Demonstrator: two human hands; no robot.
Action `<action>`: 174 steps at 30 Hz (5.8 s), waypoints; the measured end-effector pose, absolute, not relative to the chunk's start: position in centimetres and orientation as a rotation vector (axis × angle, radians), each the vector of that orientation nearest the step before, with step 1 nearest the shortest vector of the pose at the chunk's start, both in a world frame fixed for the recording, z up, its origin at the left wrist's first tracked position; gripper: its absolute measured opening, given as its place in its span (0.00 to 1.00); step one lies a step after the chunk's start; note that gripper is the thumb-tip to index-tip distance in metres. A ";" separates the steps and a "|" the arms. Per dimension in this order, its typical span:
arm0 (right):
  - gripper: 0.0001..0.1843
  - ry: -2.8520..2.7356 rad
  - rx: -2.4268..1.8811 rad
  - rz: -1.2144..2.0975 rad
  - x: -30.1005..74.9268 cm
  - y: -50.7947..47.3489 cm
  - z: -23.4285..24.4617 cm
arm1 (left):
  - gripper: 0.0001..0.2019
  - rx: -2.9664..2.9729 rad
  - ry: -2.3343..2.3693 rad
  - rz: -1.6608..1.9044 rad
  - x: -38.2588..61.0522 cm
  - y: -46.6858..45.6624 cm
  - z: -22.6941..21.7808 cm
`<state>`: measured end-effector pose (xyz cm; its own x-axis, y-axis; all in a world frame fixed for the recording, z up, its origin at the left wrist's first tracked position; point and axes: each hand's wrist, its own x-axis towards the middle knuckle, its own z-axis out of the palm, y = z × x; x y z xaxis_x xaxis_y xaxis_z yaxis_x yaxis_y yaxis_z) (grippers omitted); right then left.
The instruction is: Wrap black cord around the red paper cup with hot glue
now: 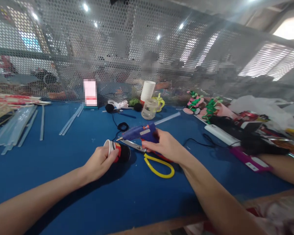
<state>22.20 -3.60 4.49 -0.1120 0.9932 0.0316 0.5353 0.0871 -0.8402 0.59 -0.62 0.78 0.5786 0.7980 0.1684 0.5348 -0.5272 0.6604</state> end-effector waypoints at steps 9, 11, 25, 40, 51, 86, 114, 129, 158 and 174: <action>0.13 -1.687 -1.376 1.115 21.6 -4.7 4.5 | 0.17 2.121 1.069 0.628 0.6 -0.3 0.5; 0.11 -1.711 -1.423 1.112 21.5 -4.9 4.5 | 0.17 2.102 1.051 0.628 0.6 -0.2 0.4; 0.16 -1.886 -1.739 0.770 20.6 -5.7 4.9 | 0.18 2.036 1.024 0.651 0.5 0.0 0.1; 0.17 -1.857 -1.787 0.824 20.1 -6.2 5.3 | 0.19 1.961 1.070 0.692 0.7 0.0 0.0; 0.09 -1.990 -1.635 0.682 20.1 -6.5 5.1 | 0.19 1.822 1.159 0.662 0.9 0.1 0.1; 0.10 -2.138 -1.626 0.419 20.4 -6.7 4.3 | 0.19 1.767 1.156 0.662 0.9 0.2 0.1; 0.10 -2.072 -1.660 0.426 20.2 -5.5 4.3 | 0.17 2.253 0.992 0.662 0.7 -0.3 -0.1; 0.10 -2.027 -1.699 0.527 20.2 -5.7 4.7 | 0.16 2.470 0.790 0.701 0.5 -0.3 -0.2; 0.12 -2.078 -1.754 0.448 20.4 -6.6 5.2 | 0.18 2.192 1.007 0.650 0.6 -0.4 -0.1; 0.09 -2.113 -1.682 0.457 20.3 -7.1 5.0 | 0.19 1.934 1.128 0.647 1.0 -0.1 0.0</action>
<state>20.33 -7.11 5.02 -0.1960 0.9750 0.1052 0.8444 0.2223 -0.4874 0.96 -0.06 -0.04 0.4743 0.8795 0.0380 0.4773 -0.2932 0.8284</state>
